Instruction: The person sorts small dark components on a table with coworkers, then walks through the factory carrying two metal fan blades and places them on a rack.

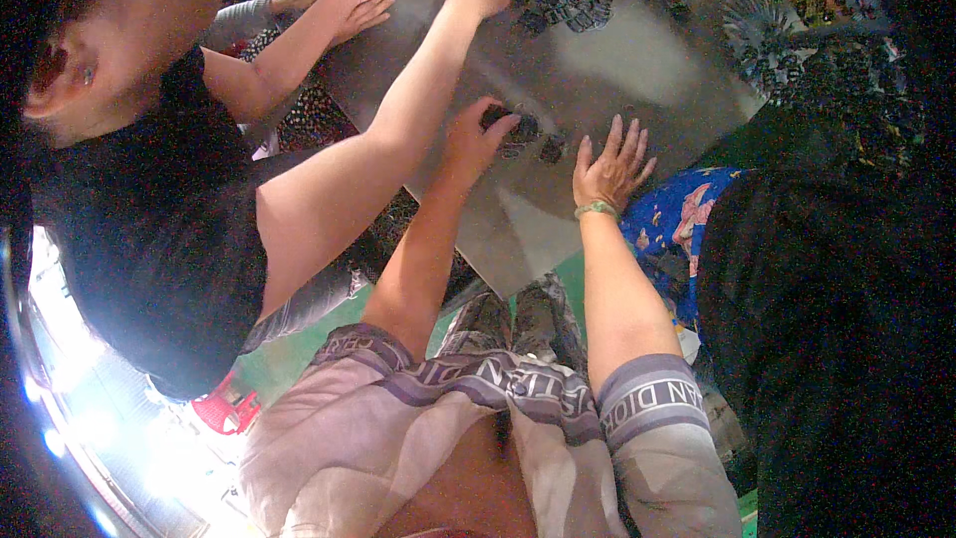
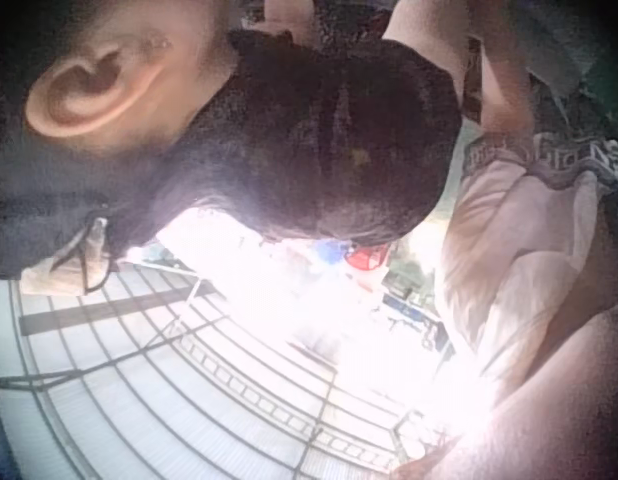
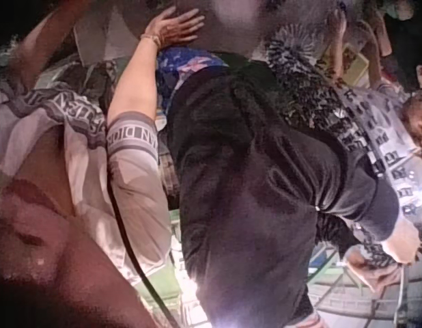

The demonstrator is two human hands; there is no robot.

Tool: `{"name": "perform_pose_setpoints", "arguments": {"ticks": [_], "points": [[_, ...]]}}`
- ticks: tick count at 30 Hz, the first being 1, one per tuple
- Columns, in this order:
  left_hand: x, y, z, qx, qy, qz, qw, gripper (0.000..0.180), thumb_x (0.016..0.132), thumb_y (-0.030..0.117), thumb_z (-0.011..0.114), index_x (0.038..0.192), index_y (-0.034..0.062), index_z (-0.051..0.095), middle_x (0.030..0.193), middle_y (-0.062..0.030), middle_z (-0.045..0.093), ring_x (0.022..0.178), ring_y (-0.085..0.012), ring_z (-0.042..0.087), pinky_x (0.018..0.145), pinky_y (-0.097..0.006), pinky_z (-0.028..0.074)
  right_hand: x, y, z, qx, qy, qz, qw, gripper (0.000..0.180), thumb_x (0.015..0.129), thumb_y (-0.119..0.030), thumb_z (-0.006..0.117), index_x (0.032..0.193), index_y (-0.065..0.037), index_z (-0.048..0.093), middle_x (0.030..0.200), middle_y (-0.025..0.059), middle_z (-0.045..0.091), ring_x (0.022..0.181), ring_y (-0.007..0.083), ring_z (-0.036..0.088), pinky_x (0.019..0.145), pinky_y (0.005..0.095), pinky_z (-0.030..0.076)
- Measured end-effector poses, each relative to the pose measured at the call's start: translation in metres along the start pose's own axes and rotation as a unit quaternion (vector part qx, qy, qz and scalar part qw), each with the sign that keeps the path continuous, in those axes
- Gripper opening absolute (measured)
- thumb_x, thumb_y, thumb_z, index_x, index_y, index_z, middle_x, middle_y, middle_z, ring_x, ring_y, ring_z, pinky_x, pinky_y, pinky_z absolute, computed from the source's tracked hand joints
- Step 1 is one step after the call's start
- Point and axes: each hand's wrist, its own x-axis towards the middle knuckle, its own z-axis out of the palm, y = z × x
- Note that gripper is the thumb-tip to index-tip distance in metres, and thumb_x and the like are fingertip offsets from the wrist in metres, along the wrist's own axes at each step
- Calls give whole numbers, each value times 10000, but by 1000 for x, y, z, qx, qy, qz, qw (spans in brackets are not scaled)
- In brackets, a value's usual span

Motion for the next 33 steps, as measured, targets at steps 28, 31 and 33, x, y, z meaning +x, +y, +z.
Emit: {"name": "perform_pose_setpoints", "arguments": {"ticks": [28,31,33], "points": [[-8,-19,16,-13,-7,173,985,125,634,78,630,748,27,627,823,-106,551,700,-237,567,641,-328,456,-3,4,2,5,9,-4,1000,528,838,-376,477,1301,-154,355,1382,104,290,1299,282,223,1028,532,155],[-18,2,3,-109,-51,65,991,143,616,47,597,750,-2,608,705,-78,557,644,-169,572,590,-278,452,-3,4,0,6,9,-6,1000,529,838,-376,478,1303,-160,348,1382,103,290,1297,282,227,1028,531,157],[-26,11,7,-106,-60,66,990,104,611,39,576,699,-16,571,631,-57,541,618,-130,552,570,-261,442,-5,6,1,-5,7,-4,1000,531,840,-378,476,1307,-162,343,1385,102,287,1298,281,225,1029,532,155]]}}
